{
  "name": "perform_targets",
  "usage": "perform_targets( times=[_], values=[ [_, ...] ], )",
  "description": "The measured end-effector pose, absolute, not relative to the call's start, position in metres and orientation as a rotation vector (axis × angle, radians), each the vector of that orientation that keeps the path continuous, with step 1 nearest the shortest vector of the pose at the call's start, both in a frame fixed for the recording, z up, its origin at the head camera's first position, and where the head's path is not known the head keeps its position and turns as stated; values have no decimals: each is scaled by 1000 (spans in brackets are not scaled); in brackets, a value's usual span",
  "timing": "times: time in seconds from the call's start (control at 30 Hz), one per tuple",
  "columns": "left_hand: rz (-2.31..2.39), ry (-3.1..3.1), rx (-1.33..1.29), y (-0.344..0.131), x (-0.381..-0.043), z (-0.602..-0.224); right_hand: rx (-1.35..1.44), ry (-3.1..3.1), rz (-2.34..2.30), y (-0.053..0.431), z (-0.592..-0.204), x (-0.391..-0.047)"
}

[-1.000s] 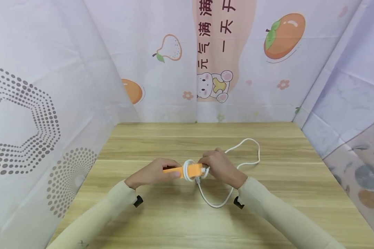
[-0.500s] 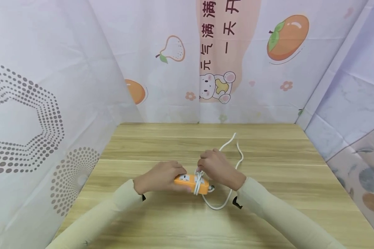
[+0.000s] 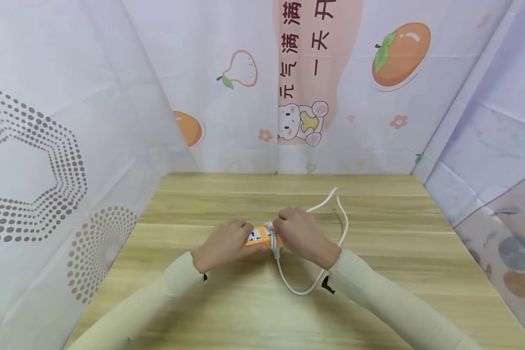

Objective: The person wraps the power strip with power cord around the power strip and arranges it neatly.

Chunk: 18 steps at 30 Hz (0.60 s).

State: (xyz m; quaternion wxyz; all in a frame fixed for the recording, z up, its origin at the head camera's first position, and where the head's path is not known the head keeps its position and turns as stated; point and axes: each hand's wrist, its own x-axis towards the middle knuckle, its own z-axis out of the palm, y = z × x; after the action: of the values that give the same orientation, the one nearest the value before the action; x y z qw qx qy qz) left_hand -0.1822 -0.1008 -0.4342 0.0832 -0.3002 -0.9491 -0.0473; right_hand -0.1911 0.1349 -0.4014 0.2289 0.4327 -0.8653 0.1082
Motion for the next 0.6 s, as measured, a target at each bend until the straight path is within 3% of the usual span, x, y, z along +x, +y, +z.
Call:
perform_targets(
  times=[0.6],
  values=[
    [-718, -2881, -505, -111, -197, -436, 1205, -2389, 494, 131, -409, -186]
  ],
)
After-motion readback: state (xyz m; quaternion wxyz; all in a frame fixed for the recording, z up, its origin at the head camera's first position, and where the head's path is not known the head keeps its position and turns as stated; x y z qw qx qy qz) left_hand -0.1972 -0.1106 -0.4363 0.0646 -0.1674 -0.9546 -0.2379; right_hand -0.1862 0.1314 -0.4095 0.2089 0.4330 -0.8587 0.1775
